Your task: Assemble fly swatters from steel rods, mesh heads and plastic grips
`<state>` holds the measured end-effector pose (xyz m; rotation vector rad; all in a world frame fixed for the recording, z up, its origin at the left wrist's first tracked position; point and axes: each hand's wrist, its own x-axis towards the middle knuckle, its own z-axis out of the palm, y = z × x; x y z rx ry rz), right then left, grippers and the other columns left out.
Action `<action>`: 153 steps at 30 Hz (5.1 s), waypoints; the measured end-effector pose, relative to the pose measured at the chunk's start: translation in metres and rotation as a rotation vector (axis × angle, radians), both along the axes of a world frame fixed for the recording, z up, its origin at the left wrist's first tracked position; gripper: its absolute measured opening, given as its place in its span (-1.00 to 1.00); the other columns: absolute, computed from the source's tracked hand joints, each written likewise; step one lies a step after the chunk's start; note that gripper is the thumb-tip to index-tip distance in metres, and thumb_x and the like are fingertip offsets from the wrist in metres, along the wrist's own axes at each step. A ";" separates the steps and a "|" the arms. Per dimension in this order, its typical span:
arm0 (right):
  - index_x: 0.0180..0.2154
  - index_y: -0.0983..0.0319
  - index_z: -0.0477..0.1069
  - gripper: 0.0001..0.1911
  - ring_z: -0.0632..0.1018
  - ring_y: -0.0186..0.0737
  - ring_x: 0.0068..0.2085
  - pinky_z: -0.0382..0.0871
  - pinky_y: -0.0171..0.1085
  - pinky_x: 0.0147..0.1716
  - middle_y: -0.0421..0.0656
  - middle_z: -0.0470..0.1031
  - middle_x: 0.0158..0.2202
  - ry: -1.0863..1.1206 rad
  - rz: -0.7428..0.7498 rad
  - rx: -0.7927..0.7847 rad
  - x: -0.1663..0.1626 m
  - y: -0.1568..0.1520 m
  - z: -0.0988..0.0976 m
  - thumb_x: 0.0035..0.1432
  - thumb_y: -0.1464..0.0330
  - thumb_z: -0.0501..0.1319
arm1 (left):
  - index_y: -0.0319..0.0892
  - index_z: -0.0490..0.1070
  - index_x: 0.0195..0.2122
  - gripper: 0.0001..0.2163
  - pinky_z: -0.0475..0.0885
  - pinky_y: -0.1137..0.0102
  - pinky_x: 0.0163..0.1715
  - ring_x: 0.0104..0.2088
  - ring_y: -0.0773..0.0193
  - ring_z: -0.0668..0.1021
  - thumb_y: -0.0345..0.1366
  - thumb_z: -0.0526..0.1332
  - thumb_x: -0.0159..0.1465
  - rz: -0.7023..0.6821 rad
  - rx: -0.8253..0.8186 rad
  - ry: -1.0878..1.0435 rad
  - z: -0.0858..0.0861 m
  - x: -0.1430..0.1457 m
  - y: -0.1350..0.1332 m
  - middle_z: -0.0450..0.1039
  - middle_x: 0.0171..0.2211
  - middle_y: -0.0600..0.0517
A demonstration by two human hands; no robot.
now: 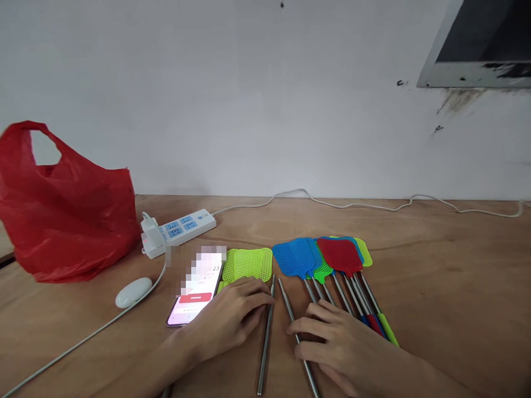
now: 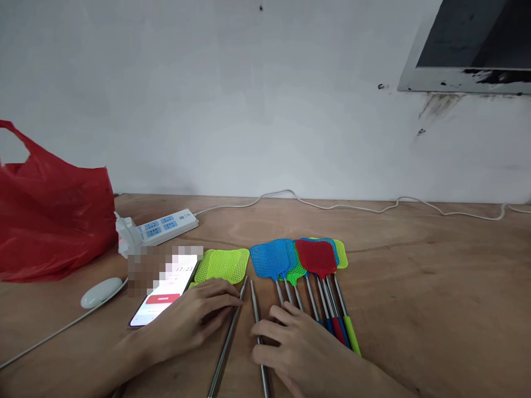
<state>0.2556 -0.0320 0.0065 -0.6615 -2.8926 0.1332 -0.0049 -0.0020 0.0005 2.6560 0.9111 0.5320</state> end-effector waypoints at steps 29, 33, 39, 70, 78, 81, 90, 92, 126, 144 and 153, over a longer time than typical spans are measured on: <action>-0.23 0.18 0.38 -0.92 0.45 -0.13 -0.19 0.37 -0.17 -0.20 -0.19 0.47 -0.16 -0.121 0.001 0.085 0.000 -0.001 0.013 0.20 0.40 0.23 | -0.08 0.43 -0.05 -0.76 0.34 0.21 -0.07 -0.12 0.11 0.46 -0.50 0.09 0.36 0.059 -0.015 0.083 0.001 0.003 0.001 0.46 -0.15 -0.01; -0.24 0.19 0.38 -0.88 0.44 -0.15 -0.15 0.35 -0.20 -0.16 -0.18 0.46 -0.18 -0.107 0.006 -0.025 0.002 0.002 0.015 0.15 0.48 0.21 | -0.08 0.42 -0.05 -0.75 0.33 0.21 -0.05 -0.10 0.11 0.46 -0.52 0.10 0.35 0.052 -0.025 0.087 0.002 0.003 0.001 0.45 -0.13 0.00; -0.27 0.20 0.38 -0.89 0.46 -0.13 -0.20 0.35 -0.18 -0.28 -0.15 0.46 -0.20 -0.116 0.039 0.014 -0.001 0.006 0.017 0.12 0.46 0.22 | -0.07 0.42 -0.05 -0.76 0.33 0.21 -0.07 -0.11 0.10 0.46 -0.50 0.10 0.37 0.062 -0.026 0.098 0.003 0.002 0.000 0.44 -0.14 -0.01; -0.06 0.08 0.42 -0.78 0.57 -0.22 -0.23 0.51 -0.32 -0.38 -0.14 0.50 -0.18 1.042 -0.281 -0.270 0.008 0.016 -0.011 0.32 0.47 0.15 | -0.07 0.41 -0.03 -0.76 0.34 0.21 -0.02 -0.08 0.11 0.50 -0.48 0.11 0.36 0.062 -0.021 0.118 0.003 0.003 -0.002 0.46 -0.11 -0.01; 0.06 0.13 0.38 -0.56 0.54 -0.13 0.01 0.49 -0.18 -0.06 -0.04 0.48 0.01 0.595 -0.161 -0.058 0.008 0.018 -0.009 0.21 0.61 0.10 | -0.10 0.38 -0.02 -0.77 0.38 0.18 -0.02 -0.08 0.08 0.52 -0.46 0.17 0.32 0.106 -0.024 0.071 0.000 0.002 -0.003 0.50 -0.12 -0.02; 0.01 0.14 0.39 -0.58 0.54 -0.15 -0.03 0.47 -0.17 -0.08 -0.06 0.51 -0.04 0.522 -0.126 -0.088 0.005 0.018 -0.010 0.20 0.62 0.07 | -0.09 0.36 0.01 -0.74 0.38 0.15 0.01 -0.04 0.05 0.51 -0.45 0.18 0.31 0.123 -0.015 0.056 -0.001 0.002 -0.003 0.49 -0.08 -0.03; -0.27 0.20 0.38 -0.81 0.51 -0.15 -0.31 0.34 -0.18 -0.31 -0.13 0.49 -0.36 0.464 -0.377 0.100 0.011 0.026 -0.014 0.24 0.55 0.05 | 0.00 0.35 0.15 -0.59 0.31 0.13 0.15 0.11 0.10 0.47 -0.52 0.12 0.34 -0.003 -0.017 0.086 0.006 0.002 -0.006 0.40 0.16 0.01; -0.34 0.20 0.35 -0.89 0.49 -0.15 -0.39 0.27 -0.20 -0.38 -0.17 0.44 -0.45 0.387 -0.473 0.166 0.014 0.028 -0.016 0.22 0.47 0.10 | 0.02 0.38 0.13 -0.59 0.32 0.15 0.14 0.10 0.11 0.48 -0.53 0.11 0.33 -0.025 -0.022 0.083 0.006 0.002 -0.007 0.41 0.15 0.04; -0.62 0.18 0.24 -0.81 0.27 -0.34 -0.61 0.00 -0.31 -0.55 -0.32 0.22 -0.70 0.461 -0.705 -0.254 0.012 0.026 -0.019 -0.08 0.40 0.23 | -0.06 0.41 0.04 -0.67 0.38 0.16 0.07 0.02 0.09 0.50 -0.52 0.08 0.34 -0.025 0.015 0.064 0.005 0.004 -0.007 0.45 0.03 -0.04; -0.20 0.18 0.43 -0.57 0.46 -0.31 -0.60 0.32 -0.40 -0.69 -0.17 0.56 -0.49 1.515 -0.599 -1.240 0.007 0.034 -0.003 0.10 -0.02 0.30 | -0.09 0.40 -0.01 -0.76 0.35 0.22 -0.04 -0.08 0.12 0.50 -0.47 0.05 0.40 -0.015 -0.007 0.054 0.006 0.004 -0.006 0.47 -0.09 -0.03; -0.34 0.26 0.61 -0.66 0.55 -0.34 -0.41 0.45 -0.45 -0.51 -0.16 0.60 -0.39 1.632 -0.594 -1.250 0.005 0.028 0.003 -0.05 0.13 0.49 | -0.14 0.40 -0.12 -0.81 0.32 0.26 -0.16 -0.19 0.14 0.49 -0.45 0.01 0.41 -0.005 0.005 0.017 0.007 0.006 -0.009 0.48 -0.20 -0.02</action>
